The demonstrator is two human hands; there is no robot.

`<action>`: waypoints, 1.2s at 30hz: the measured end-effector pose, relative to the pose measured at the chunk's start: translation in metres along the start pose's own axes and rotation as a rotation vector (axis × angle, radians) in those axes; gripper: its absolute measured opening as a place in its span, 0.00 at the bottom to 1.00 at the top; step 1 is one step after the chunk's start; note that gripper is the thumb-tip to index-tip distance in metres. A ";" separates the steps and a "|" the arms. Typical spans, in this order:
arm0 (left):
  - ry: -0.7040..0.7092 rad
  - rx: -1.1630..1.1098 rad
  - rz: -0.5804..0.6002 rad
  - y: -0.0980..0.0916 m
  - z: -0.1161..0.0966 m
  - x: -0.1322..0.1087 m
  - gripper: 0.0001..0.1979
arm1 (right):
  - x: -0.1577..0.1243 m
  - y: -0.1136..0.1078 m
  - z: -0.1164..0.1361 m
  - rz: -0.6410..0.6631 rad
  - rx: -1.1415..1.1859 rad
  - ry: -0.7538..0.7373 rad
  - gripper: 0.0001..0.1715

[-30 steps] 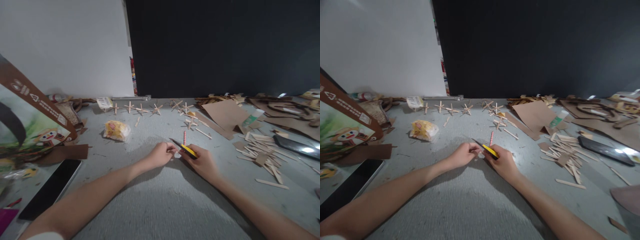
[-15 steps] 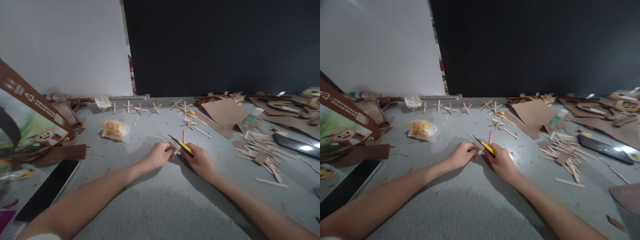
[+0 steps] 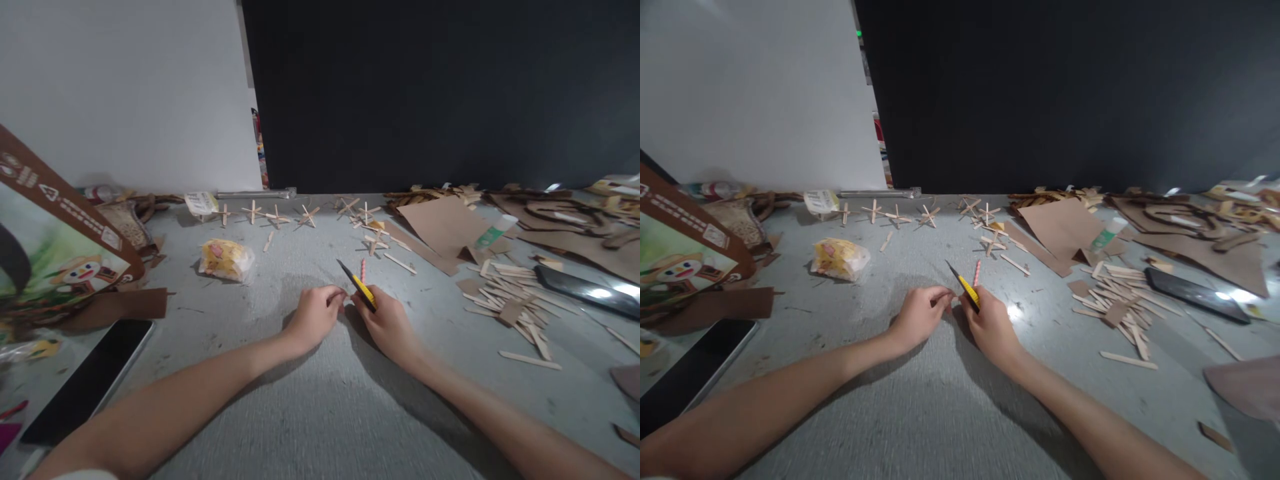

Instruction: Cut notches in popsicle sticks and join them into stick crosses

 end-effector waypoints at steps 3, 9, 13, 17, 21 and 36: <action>-0.012 -0.018 -0.012 -0.001 -0.002 -0.003 0.15 | 0.000 -0.001 0.002 -0.014 0.019 0.004 0.15; -0.067 -0.018 -0.036 0.003 0.007 0.002 0.15 | -0.011 0.008 0.011 -0.029 0.065 0.001 0.16; -0.132 -0.094 -0.064 0.002 0.021 0.013 0.11 | -0.026 0.027 0.025 0.057 0.109 -0.024 0.17; -0.073 -0.108 -0.050 -0.003 0.020 0.015 0.12 | -0.021 0.013 0.026 -0.046 0.146 -0.035 0.18; -0.054 -0.153 -0.036 -0.006 0.020 0.016 0.13 | -0.004 -0.016 0.013 -0.205 0.144 -0.020 0.22; 0.063 -0.013 -0.050 -0.031 -0.014 0.016 0.07 | 0.001 -0.018 0.009 -0.081 0.292 -0.047 0.22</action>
Point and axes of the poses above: each hand's wrist, its own x-axis towards the middle knuckle, its own y-axis out of the palm, z = x × y, the point moved 7 cm from there along x, towards the middle knuckle, and after that the axes turned 12 degrees about x, right-handed, at the moved point
